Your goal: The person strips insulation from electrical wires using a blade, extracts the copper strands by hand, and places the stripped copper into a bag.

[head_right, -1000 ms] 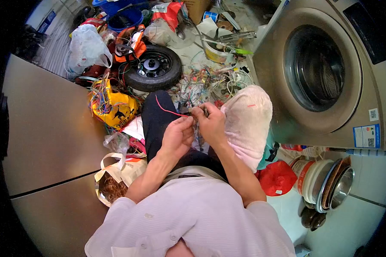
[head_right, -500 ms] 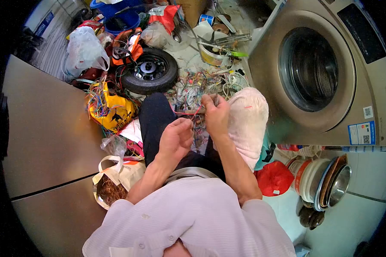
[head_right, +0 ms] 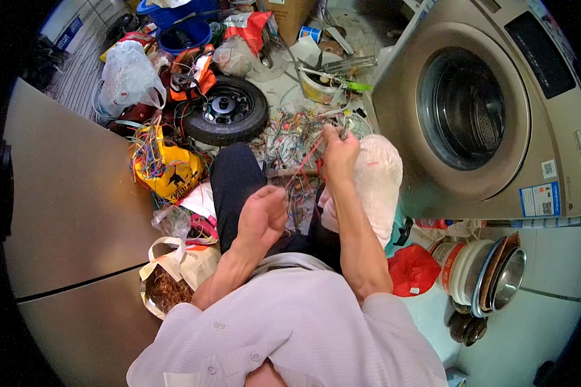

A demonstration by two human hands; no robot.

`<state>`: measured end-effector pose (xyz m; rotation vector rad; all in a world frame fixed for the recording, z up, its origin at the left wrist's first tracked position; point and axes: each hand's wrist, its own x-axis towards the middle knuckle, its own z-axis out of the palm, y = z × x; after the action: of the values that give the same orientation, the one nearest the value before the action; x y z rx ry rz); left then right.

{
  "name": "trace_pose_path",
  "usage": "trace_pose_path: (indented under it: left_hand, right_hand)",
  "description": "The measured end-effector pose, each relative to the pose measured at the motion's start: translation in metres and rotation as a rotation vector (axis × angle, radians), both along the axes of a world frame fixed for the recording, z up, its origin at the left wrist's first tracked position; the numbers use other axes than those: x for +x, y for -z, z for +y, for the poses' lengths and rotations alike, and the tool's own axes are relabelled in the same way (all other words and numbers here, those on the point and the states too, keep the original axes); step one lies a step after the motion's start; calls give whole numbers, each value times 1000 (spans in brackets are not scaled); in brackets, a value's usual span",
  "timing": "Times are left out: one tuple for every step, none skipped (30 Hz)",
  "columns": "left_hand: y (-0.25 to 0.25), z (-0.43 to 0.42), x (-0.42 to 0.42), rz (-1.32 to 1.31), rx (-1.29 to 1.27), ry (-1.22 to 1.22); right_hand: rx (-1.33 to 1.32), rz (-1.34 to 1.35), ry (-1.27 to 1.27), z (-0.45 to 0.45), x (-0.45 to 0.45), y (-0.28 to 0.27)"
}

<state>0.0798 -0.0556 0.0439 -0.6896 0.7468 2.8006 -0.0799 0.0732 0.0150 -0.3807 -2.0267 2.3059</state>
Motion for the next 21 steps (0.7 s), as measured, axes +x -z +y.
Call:
trace_pose_path:
  left_hand:
    - [-1,-1,-2,-1,7,-11]
    - [-1,-1,6,-26,14,-17]
    - [-3,-3,8,-21,14,-14]
    - [-5,-4,8,-14,14,-22]
    - [-6,-4,15,-27,14,-25]
    - [-5,-5,18,-26,15,-25]
    - [-6,-6,20,-55,2,-21]
    - [-6,-6,21,-82,-11,-12]
    - [-7,-6,21,-79,-11,-13]
    - [-8,-6,22,-65,-7,-8]
    - [-8,-5,23,-53,-3,-4]
    - [-6,-6,24,-57,-2,-4]
    - [-4,-8,22,-22,35,19]
    - [-3,-10,22,9,69,40]
    - [-2,-11,21,6,65,37]
    - [-2,-11,21,31,55,33]
    - [-2,-11,19,58,47,31]
    - [-3,-12,17,58,44,33]
    - [-5,-13,14,75,26,21]
    - [-7,-14,13,94,5,6]
    - [-8,-16,13,92,-2,7]
  right_hand:
    - [0,12,-2,0,-7,-3]
    - [11,-4,21,2,-4,-1]
    - [21,-5,42,2,-7,-3]
    - [23,6,44,3,-12,-5]
    - [10,23,35,5,-8,-3]
    - [-4,50,18,4,-9,1]
    - [30,44,11,5,-13,10]
    - [30,48,13,6,-14,16]
    - [82,68,31,4,-13,16]
    - [133,87,45,2,-11,16]
    - [134,84,42,1,-7,17]
    - [-4,20,-64,0,1,6]
    - [-144,-37,-170,-2,5,-3]
    - [-146,-38,-171,-1,7,-4]
    - [-179,-76,-243,0,8,-7]
    - [-212,-114,-311,1,11,-10]
    - [-214,-114,-309,2,15,-13]
    - [-213,-150,-317,0,22,-22]
    - [-213,-187,-326,-1,29,-27]
    - [-219,-187,-327,0,33,-25]
    - [-140,-284,-332,2,38,-22]
